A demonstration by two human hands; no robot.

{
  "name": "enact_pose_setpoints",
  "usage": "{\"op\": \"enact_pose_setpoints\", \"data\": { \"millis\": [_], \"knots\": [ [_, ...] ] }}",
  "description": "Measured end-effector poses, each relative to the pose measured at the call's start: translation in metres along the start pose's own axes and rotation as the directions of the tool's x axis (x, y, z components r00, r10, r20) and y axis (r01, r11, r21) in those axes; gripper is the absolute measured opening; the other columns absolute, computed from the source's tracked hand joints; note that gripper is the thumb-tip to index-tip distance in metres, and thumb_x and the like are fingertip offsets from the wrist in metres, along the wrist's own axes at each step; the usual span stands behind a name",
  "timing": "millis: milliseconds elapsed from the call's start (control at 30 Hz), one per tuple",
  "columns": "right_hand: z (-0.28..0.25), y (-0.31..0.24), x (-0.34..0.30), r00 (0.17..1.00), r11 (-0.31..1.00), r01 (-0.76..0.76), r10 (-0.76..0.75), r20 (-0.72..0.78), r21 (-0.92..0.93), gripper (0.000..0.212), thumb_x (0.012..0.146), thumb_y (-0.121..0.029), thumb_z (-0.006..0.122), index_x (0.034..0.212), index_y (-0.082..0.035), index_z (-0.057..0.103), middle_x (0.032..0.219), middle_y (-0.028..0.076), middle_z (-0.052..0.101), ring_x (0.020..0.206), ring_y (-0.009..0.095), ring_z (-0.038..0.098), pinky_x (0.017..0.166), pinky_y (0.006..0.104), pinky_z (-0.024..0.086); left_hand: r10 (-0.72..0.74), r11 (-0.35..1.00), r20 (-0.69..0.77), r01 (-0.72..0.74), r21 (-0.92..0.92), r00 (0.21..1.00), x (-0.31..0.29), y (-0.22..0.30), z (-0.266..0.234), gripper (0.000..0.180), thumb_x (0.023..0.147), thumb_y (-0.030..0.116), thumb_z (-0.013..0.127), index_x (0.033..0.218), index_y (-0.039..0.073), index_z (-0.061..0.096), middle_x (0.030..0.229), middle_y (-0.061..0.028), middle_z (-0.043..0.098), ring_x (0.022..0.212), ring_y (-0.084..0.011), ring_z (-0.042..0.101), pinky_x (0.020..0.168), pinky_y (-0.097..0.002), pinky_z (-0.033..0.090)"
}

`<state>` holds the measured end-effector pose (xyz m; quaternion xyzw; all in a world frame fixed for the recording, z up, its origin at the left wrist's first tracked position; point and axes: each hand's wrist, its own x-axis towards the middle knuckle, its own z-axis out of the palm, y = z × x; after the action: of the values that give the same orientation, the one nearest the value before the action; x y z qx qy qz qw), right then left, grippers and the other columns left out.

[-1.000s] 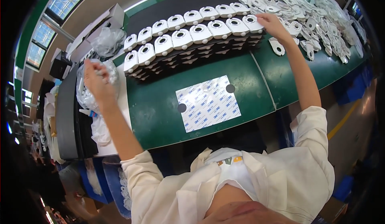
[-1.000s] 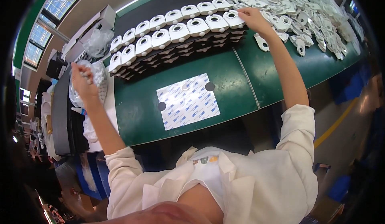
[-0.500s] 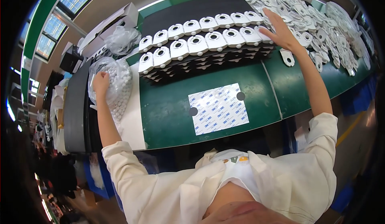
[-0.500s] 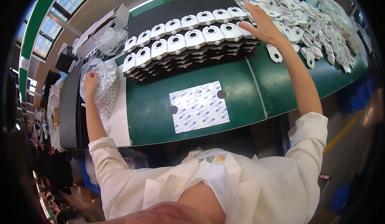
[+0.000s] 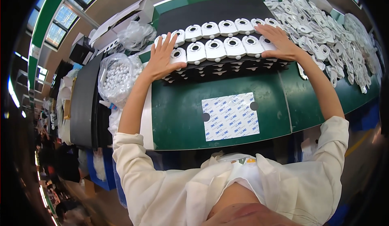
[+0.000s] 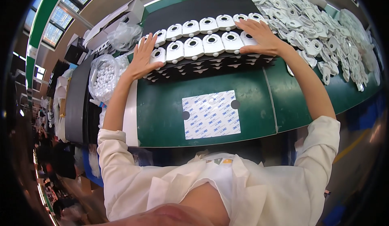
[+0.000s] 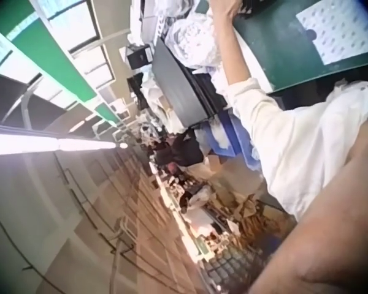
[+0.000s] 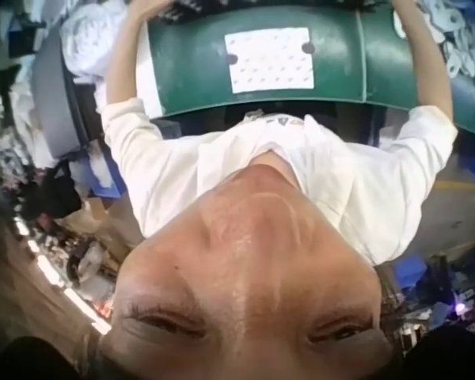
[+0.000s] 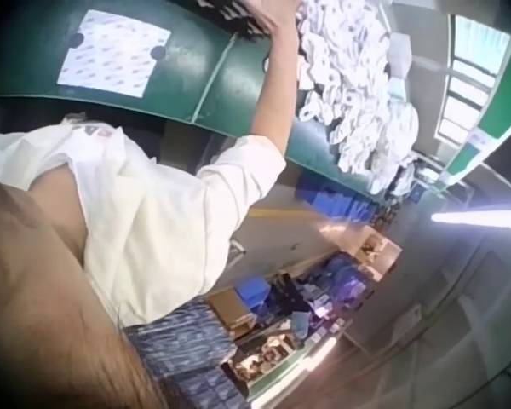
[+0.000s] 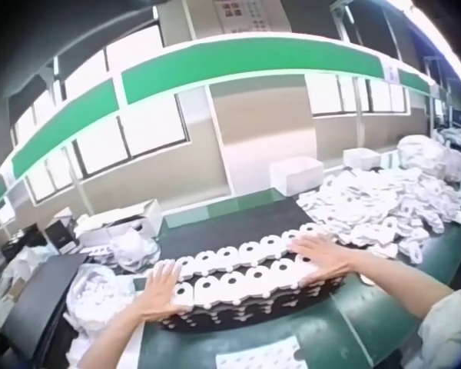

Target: Assembling white plastic components onto circular bases and organizing them on a tray.

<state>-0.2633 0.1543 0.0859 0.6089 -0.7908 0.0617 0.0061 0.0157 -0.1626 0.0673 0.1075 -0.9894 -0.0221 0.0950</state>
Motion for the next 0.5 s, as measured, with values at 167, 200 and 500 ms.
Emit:
{"op": "enact_pose_setpoints", "data": {
  "millis": [167,200,500],
  "knots": [
    [0.005,0.001,0.002,0.999,1.000,0.017,-0.018,-0.051,-0.023,0.089,0.070,-0.063,0.055,0.139,-0.016,0.024,0.142,0.014,0.025,0.132,0.031,0.019,0.108,0.0477,0.009,-0.025,0.999,0.121,0.028,-0.028,0.992,0.006,0.004,-0.005,0.102,0.064,0.071,0.053,0.142,0.018,0.013,0.147,-0.0148,0.012,0.134,-0.0391,0.010,0.106,-0.0541,0.006],
    [0.005,0.002,0.002,0.998,0.999,0.026,-0.029,-0.064,-0.047,0.088,0.070,-0.063,0.055,0.138,-0.015,0.025,0.141,0.014,0.026,0.132,0.031,0.020,0.108,0.0468,0.010,-0.023,0.999,0.128,0.029,-0.042,0.992,0.008,0.006,-0.005,0.098,0.065,0.068,0.055,0.142,0.020,0.016,0.146,-0.0134,0.016,0.134,-0.0381,0.011,0.106,-0.0530,0.005],
    [0.007,0.013,0.013,0.995,0.998,0.034,-0.039,-0.090,-0.058,0.084,0.070,-0.054,0.060,0.137,-0.014,0.028,0.140,0.013,0.028,0.130,0.031,0.022,0.108,0.0437,0.013,-0.031,0.998,0.112,0.036,-0.045,0.993,0.020,0.008,-0.004,0.086,0.069,0.062,0.055,0.139,0.025,0.024,0.145,-0.0110,0.020,0.134,-0.0350,0.013,0.105,-0.0536,0.003]
  ]
}}
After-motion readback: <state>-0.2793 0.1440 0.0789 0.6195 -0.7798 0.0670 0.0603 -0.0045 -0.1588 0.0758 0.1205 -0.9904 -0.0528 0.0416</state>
